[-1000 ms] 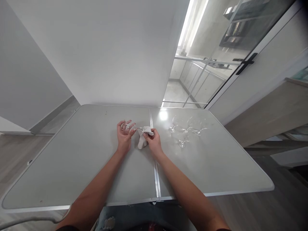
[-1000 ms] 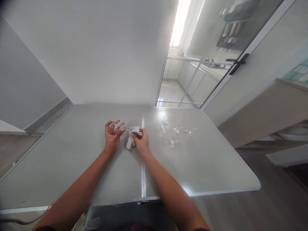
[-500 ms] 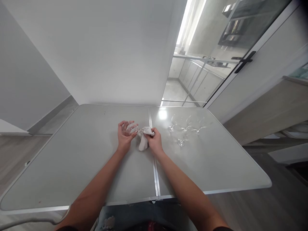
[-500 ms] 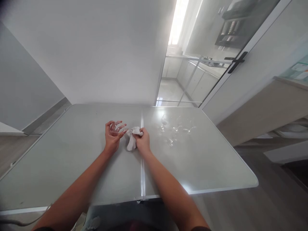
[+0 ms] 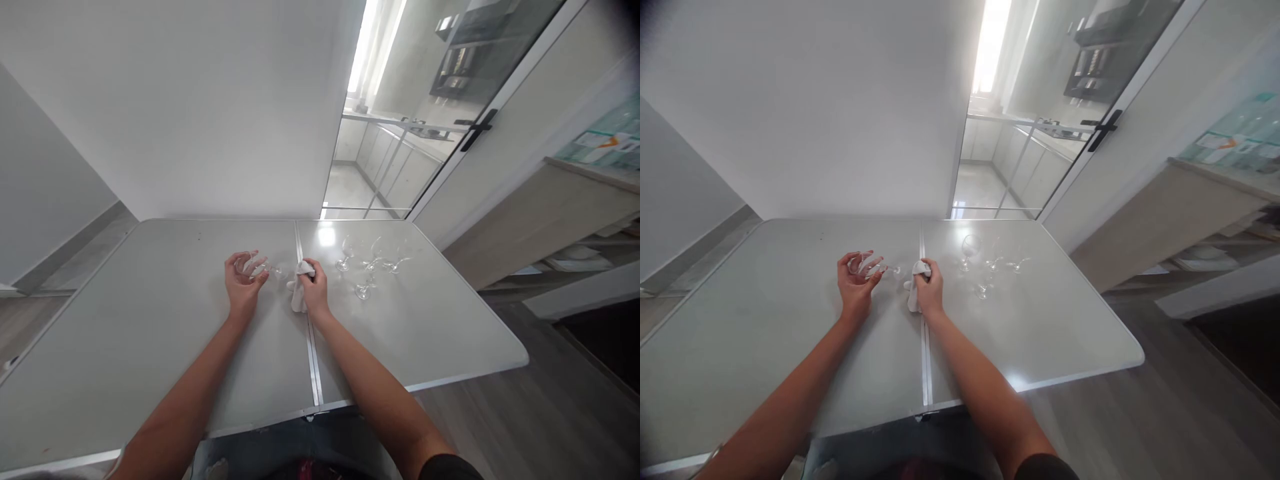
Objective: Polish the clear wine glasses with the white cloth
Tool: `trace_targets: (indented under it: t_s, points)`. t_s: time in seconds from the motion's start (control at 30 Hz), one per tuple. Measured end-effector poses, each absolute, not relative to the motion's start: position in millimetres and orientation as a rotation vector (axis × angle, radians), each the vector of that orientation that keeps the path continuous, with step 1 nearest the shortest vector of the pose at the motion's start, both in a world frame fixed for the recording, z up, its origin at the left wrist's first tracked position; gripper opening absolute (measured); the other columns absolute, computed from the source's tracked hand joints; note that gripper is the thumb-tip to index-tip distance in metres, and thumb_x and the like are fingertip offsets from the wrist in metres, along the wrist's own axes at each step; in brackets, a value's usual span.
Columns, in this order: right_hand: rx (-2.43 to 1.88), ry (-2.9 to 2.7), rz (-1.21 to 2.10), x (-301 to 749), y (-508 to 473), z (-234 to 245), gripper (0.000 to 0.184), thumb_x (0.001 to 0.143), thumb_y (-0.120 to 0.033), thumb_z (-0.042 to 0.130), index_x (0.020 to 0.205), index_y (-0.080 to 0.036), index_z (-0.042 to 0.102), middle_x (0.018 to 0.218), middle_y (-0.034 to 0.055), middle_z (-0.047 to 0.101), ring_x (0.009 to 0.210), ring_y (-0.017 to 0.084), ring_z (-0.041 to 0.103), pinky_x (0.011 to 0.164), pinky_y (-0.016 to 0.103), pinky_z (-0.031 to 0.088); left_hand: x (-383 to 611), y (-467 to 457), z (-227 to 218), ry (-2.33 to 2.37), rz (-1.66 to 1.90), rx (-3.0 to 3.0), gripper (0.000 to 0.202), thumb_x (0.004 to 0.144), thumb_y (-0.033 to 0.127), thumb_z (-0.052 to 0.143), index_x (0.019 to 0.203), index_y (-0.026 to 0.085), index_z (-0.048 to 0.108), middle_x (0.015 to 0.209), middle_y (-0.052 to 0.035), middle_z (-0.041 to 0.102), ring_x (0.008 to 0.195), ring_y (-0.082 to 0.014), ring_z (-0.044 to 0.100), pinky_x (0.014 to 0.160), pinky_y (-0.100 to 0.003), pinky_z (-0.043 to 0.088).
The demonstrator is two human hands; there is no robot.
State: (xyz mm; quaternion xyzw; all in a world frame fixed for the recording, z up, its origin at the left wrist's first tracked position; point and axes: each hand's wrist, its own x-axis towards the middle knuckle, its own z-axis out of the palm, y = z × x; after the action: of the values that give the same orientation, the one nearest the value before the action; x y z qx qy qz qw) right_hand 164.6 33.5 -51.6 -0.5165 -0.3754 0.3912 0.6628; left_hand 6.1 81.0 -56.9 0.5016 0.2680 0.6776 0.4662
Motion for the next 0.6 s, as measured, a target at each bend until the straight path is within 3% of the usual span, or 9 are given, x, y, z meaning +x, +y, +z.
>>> trace_targets:
  t_s: [0.07,0.13,0.23,0.3,0.4,0.5,0.6]
  points:
    - [-1.121,-0.844,0.953,168.0,32.5,-47.9,0.018,0.083,-0.038,0.052,0.084,-0.022,0.06,0.074,-0.0014,0.053,0.063,0.013,0.048,0.058,0.025,0.047,5.0,82.7,-57.9,0.689,1.686,1.213,0.068,0.07,0.029,0.089,0.124,0.032,0.047,0.132,-0.0085,0.055,0.114,-0.0249,0.067,0.089,-0.038,0.061]
    - [-1.112,-0.9,0.934,170.5,30.0,-43.0,0.027,0.085,-0.039,0.045,0.066,-0.022,0.053,0.068,-0.0004,0.05,0.061,0.014,0.046,0.057,0.026,0.045,4.5,83.8,-58.8,0.707,1.689,1.204,0.068,0.07,0.031,0.088,0.124,0.032,0.047,0.133,-0.0092,0.054,0.114,-0.025,0.067,0.088,-0.039,0.061]
    - [-1.138,-1.145,0.792,172.6,23.7,-33.9,0.027,0.081,-0.034,0.049,0.056,-0.022,0.05,0.08,0.0051,0.06,0.077,0.018,0.056,0.07,0.03,0.049,4.9,83.8,-59.3,0.723,1.68,1.224,0.07,0.068,0.031,0.09,0.124,0.032,0.047,0.132,-0.0094,0.056,0.114,-0.0253,0.067,0.09,-0.039,0.061]
    - [-1.087,-1.316,0.799,172.7,19.3,-29.1,0.018,0.075,-0.029,0.05,0.06,-0.022,0.058,0.09,0.0071,0.065,0.087,0.021,0.06,0.078,0.033,0.051,5.6,82.9,-58.7,0.721,1.667,1.241,0.072,0.067,0.031,0.09,0.125,0.031,0.048,0.131,-0.0093,0.057,0.113,-0.025,0.068,0.091,-0.039,0.06]
    - [-0.982,-1.397,0.987,171.3,15.4,-27.7,0.026,0.073,-0.026,0.047,0.083,-0.021,0.071,0.08,0.0029,0.067,0.067,0.017,0.058,0.068,0.031,0.05,6.3,81.4,-57.3,0.701,1.635,1.255,0.072,0.066,0.03,0.091,0.124,0.031,0.049,0.13,-0.009,0.058,0.112,-0.0247,0.068,0.089,-0.037,0.06]
    - [-0.936,-1.435,1.09,169.7,15.8,-30.9,0.038,0.082,-0.031,0.04,0.091,-0.02,0.075,0.061,-0.0013,0.057,0.053,0.014,0.049,0.058,0.027,0.043,6.1,81.2,-57.1,0.681,1.604,1.259,0.073,0.065,0.027,0.092,0.124,0.032,0.05,0.13,-0.0084,0.058,0.113,-0.0249,0.067,0.087,-0.035,0.061]
    - [-1.113,-1.446,0.854,167.8,18.7,-34.2,0.039,0.091,-0.039,0.044,0.104,-0.019,0.075,0.061,-0.002,0.055,0.055,0.013,0.049,0.059,0.026,0.041,5.7,82.2,-59.0,0.664,1.556,1.258,0.073,0.064,0.025,0.092,0.124,0.031,0.052,0.13,-0.0091,0.059,0.112,-0.0247,0.068,0.083,-0.032,0.061]
